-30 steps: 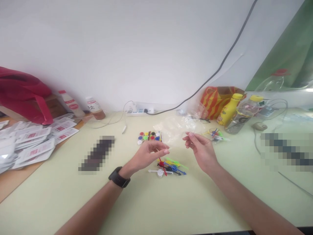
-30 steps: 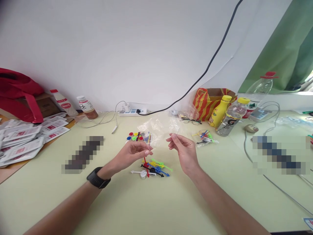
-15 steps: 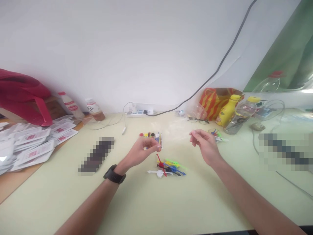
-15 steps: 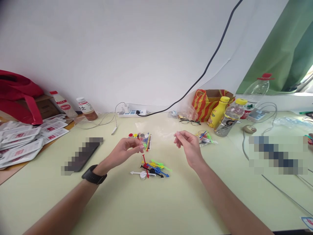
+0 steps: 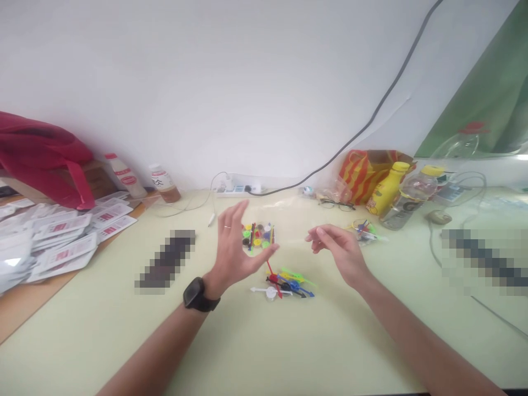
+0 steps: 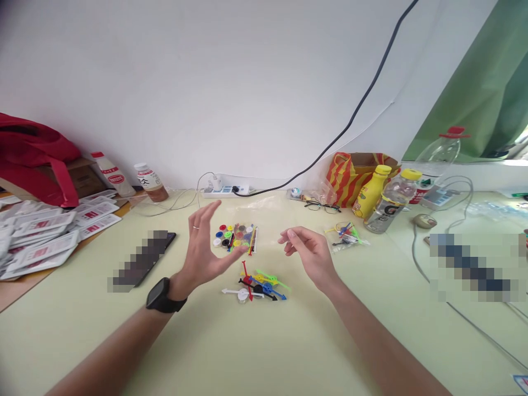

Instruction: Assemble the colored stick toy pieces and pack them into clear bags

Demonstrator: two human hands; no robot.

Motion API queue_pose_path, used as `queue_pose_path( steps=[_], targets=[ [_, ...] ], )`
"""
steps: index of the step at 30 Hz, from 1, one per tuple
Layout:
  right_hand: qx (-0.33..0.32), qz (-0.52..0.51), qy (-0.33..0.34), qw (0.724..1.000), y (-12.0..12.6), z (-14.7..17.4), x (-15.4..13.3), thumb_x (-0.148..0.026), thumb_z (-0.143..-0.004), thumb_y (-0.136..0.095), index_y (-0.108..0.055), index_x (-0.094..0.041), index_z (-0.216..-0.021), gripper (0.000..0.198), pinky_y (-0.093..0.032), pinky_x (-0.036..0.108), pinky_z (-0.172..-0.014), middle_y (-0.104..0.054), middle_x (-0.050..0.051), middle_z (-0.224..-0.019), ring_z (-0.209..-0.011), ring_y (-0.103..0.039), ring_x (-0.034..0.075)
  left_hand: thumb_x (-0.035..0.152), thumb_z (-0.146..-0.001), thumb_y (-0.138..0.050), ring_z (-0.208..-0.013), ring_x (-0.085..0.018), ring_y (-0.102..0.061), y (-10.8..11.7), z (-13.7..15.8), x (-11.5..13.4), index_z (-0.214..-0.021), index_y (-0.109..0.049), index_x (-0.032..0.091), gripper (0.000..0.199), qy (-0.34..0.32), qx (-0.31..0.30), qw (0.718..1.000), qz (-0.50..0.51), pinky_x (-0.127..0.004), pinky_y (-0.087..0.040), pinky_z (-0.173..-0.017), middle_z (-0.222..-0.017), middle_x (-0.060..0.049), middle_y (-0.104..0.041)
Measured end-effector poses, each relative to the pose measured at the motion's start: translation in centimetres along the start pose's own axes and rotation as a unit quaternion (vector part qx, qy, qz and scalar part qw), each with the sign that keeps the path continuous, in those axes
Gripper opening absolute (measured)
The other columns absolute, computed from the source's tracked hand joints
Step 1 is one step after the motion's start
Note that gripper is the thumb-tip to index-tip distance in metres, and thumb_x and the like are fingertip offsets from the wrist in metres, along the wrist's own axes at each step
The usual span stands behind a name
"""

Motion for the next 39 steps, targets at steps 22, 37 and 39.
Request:
queue_pose_path(
  steps=[22,37,39],
  targets=[
    [0.031,0.198,0.134,0.971,-3.8,-6.8,-11.3,-0.057,-0.083,-0.076,-0.074,-0.020,-0.085,0.037,-0.056,0.036,-0.077,-0.075,0.008,-0.087,-0.085,-0.069,0.025,0.043,-0.077,-0.075,-0.118,-0.041,-0.049,-4.5,-5.5,-0.4,-0.156,-0.035,0.016,0.092,-0.098,-0.108,0.971,-0.189,-0.052,-0.039,-0.099,-0.137,-0.019,-0.051],
    [-0.310,-0.168,-0.227,0.908,-8.9,-5.4,-3.2,-0.060,-0.101,-0.049,-0.074,-0.016,-0.118,0.053,-0.051,0.046,-0.110,-0.073,0.014,-0.126,-0.117,-0.070,0.028,0.040,-0.079,-0.065,-0.119,-0.037,-0.050,-6.3,-4.1,1.9,-0.162,-0.023,0.017,0.095,-0.160,-0.162,0.966,-0.124,-0.051,-0.037,-0.100,-0.142,-0.016,-0.053],
    [-0.322,-0.176,-0.237,0.899,-9.1,-5.2,-2.9,-0.060,-0.103,-0.045,-0.072,-0.017,-0.123,0.055,-0.050,0.047,-0.111,-0.072,0.014,-0.129,-0.118,-0.069,0.028,0.039,-0.080,-0.063,-0.120,-0.037,-0.049,-6.4,-4.0,2.0,-0.162,-0.021,0.016,0.095,-0.163,-0.170,0.964,-0.127,-0.051,-0.037,-0.101,-0.143,-0.015,-0.053]
  ],
)
Point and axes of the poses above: each hand's wrist, its own z-axis away from the middle knuckle, its own y-axis out of the back of the hand, x = y × z, the point moved 10 cm from there along -z, towards the middle knuckle
